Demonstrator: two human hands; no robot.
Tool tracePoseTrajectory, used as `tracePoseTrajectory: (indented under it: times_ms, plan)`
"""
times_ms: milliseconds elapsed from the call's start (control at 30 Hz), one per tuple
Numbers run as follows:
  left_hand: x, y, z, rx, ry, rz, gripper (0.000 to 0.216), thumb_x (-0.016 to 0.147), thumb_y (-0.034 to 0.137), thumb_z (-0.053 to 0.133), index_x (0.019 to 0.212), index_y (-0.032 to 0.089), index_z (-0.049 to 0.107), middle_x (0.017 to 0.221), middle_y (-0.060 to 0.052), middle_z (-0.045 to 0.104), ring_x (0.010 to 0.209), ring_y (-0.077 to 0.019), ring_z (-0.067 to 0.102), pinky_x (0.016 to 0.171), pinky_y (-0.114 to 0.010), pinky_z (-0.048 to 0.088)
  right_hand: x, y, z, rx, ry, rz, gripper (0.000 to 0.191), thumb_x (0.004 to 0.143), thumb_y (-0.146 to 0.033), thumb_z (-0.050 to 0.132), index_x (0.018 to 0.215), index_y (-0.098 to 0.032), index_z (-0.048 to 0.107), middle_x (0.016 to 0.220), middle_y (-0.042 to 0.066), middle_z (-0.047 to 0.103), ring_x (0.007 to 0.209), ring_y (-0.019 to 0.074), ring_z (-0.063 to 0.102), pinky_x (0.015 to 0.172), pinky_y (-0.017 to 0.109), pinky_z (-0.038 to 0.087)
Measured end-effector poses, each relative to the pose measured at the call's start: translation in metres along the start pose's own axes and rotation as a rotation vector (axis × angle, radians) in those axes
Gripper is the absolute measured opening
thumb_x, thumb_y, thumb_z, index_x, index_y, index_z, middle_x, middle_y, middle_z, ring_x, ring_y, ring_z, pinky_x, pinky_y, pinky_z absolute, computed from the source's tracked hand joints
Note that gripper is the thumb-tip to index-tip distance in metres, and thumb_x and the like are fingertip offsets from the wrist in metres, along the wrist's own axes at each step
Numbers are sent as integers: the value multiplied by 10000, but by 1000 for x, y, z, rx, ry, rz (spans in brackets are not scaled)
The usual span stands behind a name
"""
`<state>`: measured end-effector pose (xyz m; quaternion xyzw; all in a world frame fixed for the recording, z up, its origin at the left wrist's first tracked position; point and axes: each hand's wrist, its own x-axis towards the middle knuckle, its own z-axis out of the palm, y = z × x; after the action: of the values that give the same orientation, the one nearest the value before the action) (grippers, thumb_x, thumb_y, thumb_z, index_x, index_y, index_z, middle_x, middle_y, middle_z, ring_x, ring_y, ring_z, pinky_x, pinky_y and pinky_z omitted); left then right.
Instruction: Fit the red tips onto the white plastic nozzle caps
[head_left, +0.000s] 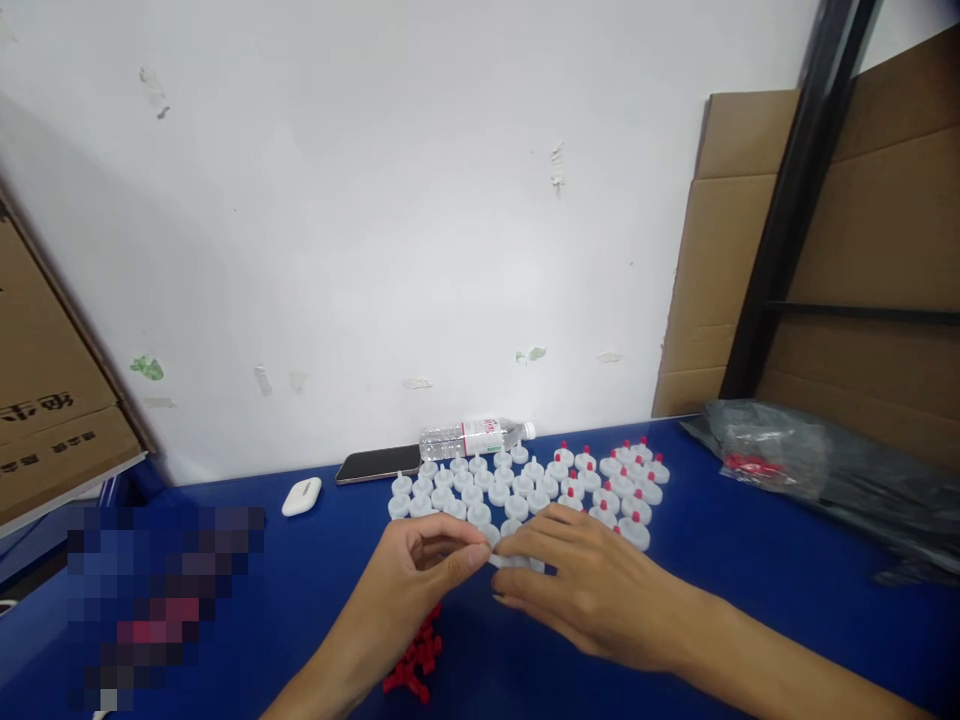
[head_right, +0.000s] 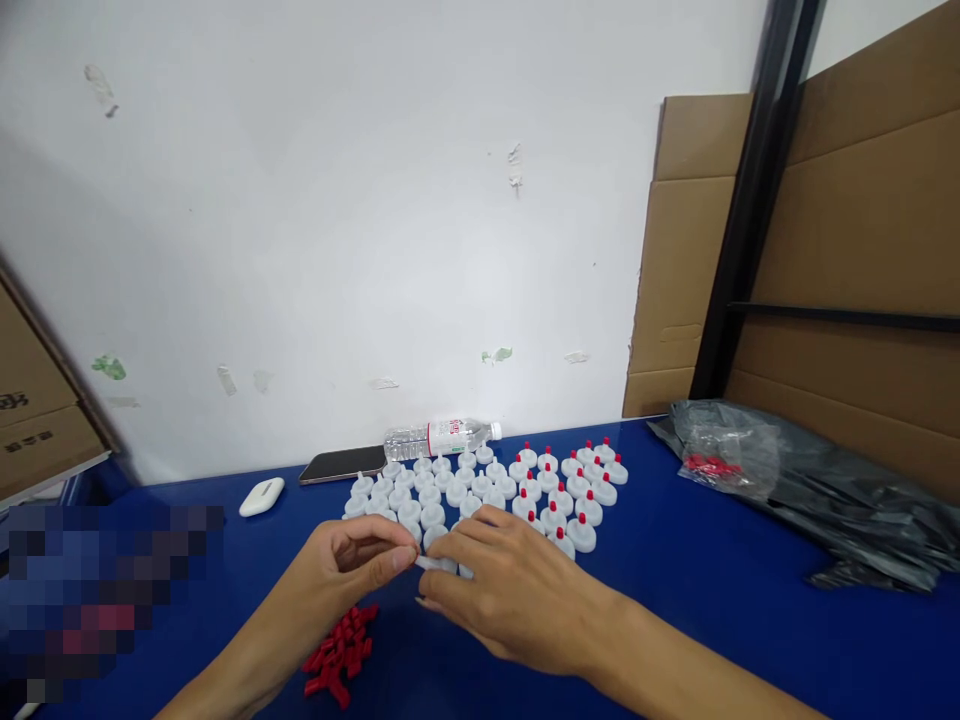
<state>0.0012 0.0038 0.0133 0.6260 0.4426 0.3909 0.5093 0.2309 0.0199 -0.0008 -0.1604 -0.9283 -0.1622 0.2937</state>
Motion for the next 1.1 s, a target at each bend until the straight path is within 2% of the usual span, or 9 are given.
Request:
tracePoseTrajectory:
  times_ms: [167,300,400,533,667,867,933,1000,1100]
  plan:
    - [-2,0,0,-74,-36,-16,291,797,426,862,899,168,773,855,-27,733,839,-181,651,797,-283,487,2,-1,-1,17,88,-34,167,1084,-242,519,1042,-187,671,1013,30,732,827,150,657,713,329,457]
    - [-6,0,-1,-282,-88,-46,377,782,353,908,1090,215,741,999,-9,697,857,-137,631,759,-238,479,4,-1,-4,43,200,-94,120,1062,-206,583,1058,-170,697,1052,29,754,920,128,687,739,305,483]
    - [-9,-1,-1,-473,-177,-129,520,743,310,945,1201,211,721,1154,-68,701,963,-174,670,815,-274,522,4,-3,-5,35,238,-143,118,1014,-212,675,1116,-167,713,1084,39,763,949,124,700,729,289,505]
    - [-13,-2,-1,-592,-219,-174,559,742,220,944,1253,198,719,1177,-102,724,1115,-239,682,960,-365,544,3,-7,-7,6,282,-178,203,1001,-298,700,1144,-158,732,1044,42,777,816,120,697,685,285,540]
    - [-16,-1,0,-629,-322,-182,540,792,200,898,1298,215,707,1286,-122,706,1136,-256,698,960,-379,556,5,-11,-12,-28,346,-205,185,1036,-344,652,1116,-209,750,1058,3,791,1005,114,701,780,279,548]
    - [-17,0,7,-648,-464,-155,462,822,241,848,1266,182,733,1088,-126,768,945,-218,727,856,-338,555,10,-16,-18,-27,362,-195,178,1035,-362,654,1076,-224,759,1031,-20,797,904,91,697,772,272,521]
    - [-17,3,9,-633,-507,-151,449,814,267,841,1238,147,754,1039,-135,762,873,-204,708,794,-312,543,9,-16,-16,-26,367,-186,164,1032,-355,655,986,-239,761,1015,-24,798,916,97,690,803,274,515]
    - [-16,6,11,-594,-514,-140,451,792,295,851,1203,125,774,1007,-140,765,817,-193,691,752,-288,525,8,-16,-14,-30,369,-189,182,1022,-331,663,879,-255,747,1003,-24,799,915,102,680,830,274,507]
    - [-15,10,13,-532,-450,-139,464,727,288,892,1161,152,800,983,-129,788,789,-194,691,742,-279,522,6,-15,-11,-33,333,-195,196,1013,-268,656,835,-276,736,1065,-29,793,961,106,670,848,269,502]
